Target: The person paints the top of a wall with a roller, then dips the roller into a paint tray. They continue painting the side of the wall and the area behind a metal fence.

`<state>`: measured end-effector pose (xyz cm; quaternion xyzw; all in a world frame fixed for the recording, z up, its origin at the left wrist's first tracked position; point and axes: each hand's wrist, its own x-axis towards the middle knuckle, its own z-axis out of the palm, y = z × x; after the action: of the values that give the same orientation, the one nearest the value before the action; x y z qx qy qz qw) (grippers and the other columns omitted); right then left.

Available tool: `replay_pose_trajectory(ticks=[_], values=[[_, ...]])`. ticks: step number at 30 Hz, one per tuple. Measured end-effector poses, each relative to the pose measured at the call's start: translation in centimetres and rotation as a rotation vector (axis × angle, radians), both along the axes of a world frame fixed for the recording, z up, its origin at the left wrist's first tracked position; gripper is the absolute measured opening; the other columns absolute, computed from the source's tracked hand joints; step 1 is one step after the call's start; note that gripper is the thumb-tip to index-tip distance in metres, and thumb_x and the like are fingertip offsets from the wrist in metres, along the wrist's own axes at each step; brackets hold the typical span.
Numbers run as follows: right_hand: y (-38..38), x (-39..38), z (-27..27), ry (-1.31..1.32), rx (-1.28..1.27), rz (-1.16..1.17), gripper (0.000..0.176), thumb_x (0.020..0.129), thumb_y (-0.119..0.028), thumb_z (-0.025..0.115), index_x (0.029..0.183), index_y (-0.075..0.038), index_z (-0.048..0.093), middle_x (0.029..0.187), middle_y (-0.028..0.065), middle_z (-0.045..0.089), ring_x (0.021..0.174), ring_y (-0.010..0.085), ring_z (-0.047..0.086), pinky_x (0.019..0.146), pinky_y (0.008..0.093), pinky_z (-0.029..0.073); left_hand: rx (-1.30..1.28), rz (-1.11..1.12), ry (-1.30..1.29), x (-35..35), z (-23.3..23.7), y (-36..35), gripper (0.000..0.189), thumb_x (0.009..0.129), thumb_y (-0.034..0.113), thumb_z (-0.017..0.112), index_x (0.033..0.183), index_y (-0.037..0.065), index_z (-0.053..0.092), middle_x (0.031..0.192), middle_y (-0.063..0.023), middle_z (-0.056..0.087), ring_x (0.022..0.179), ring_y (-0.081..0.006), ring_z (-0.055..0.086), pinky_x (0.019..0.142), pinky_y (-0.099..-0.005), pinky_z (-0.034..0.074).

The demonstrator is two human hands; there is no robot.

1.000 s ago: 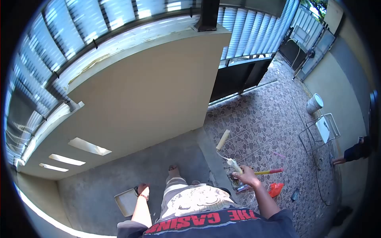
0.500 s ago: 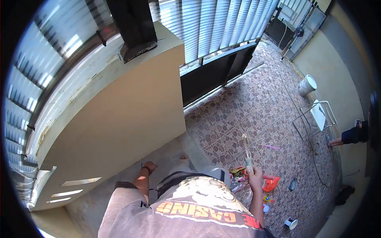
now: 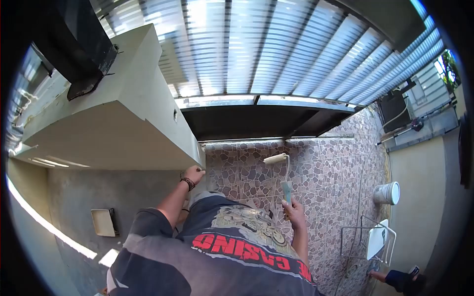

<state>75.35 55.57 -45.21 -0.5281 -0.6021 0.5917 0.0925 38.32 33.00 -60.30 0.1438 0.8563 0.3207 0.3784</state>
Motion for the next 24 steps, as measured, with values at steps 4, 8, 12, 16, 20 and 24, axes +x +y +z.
replay_pose_trajectory(ticks=[4,8,12,16,20,24], values=[[9.9,-3.7,1.7,-0.171,0.255,0.455,0.027,0.084,-0.023,0.066,0.098,0.0,0.065,0.07,0.005,0.062,0.067,0.0149,0.059,0.063,0.0314,0.046,0.205,0.022,0.049,5.7,9.5,6.3,0.027,0.085,0.021,0.067,0.104,0.002,0.065,0.088,-0.0076,0.068,0.081,-0.012,0.063,0.076,-0.028,0.051],[18.3,-7.9,0.1,-0.111,0.238,0.702,0.03,0.08,-0.023,0.068,0.101,-0.002,0.067,0.075,0.0112,0.065,0.069,0.0169,0.061,0.067,0.0327,0.048,0.388,0.176,0.161,6.0,17.7,14.6,0.027,0.086,0.02,0.066,0.107,0.003,0.064,0.086,-0.007,0.068,0.08,-0.0114,0.063,0.074,-0.0277,0.051],[22.4,-14.7,-0.1,-0.027,0.21,0.845,0.033,0.08,-0.023,0.069,0.105,-0.001,0.066,0.078,0.0113,0.066,0.072,0.0164,0.063,0.07,0.0314,0.049,0.642,0.26,0.695,3.6,24.6,25.3,0.035,0.083,0.018,0.069,0.111,0.0,0.058,0.111,-0.0157,0.06,0.099,-0.0253,0.061,0.084,-0.0336,0.049],[25.3,-19.4,-1.4,0.029,0.059,0.879,0.034,0.082,-0.019,0.067,0.11,-0.001,0.064,0.079,0.0053,0.064,0.071,0.0115,0.057,0.069,0.0282,0.048,0.729,0.465,1.034,-1.2,29.3,35.9,0.082,0.081,0.037,0.071,0.138,0.0,0.024,0.145,-0.0312,0.019,0.134,-0.0428,0.026,0.11,-0.0478,0.025],[28.7,-23.6,-1.9,0.143,-0.101,1.064,0.025,0.089,-0.016,0.064,0.11,-0.003,0.059,0.07,-0.0028,0.052,0.054,0.0046,0.044,0.048,0.0213,0.035,0.711,0.555,1.029,-2.9,31.3,41.4,0.116,0.078,0.068,0.059,0.148,0.002,-0.006,0.145,-0.0405,-0.014,0.137,-0.0555,-0.011,0.108,-0.0652,0.008],[30.4,-28.4,-1.3,0.272,-0.329,1.265,0.016,0.091,-0.018,0.062,0.087,-0.006,0.054,0.066,-0.0023,0.051,0.052,0.0059,0.045,0.046,0.0237,0.036,0.629,0.543,1.045,-2.8,31.2,41.2,0.122,0.073,0.066,0.066,0.148,0.003,-0.007,0.146,-0.0398,-0.013,0.138,-0.0542,-0.009,0.111,-0.06,0.013]])
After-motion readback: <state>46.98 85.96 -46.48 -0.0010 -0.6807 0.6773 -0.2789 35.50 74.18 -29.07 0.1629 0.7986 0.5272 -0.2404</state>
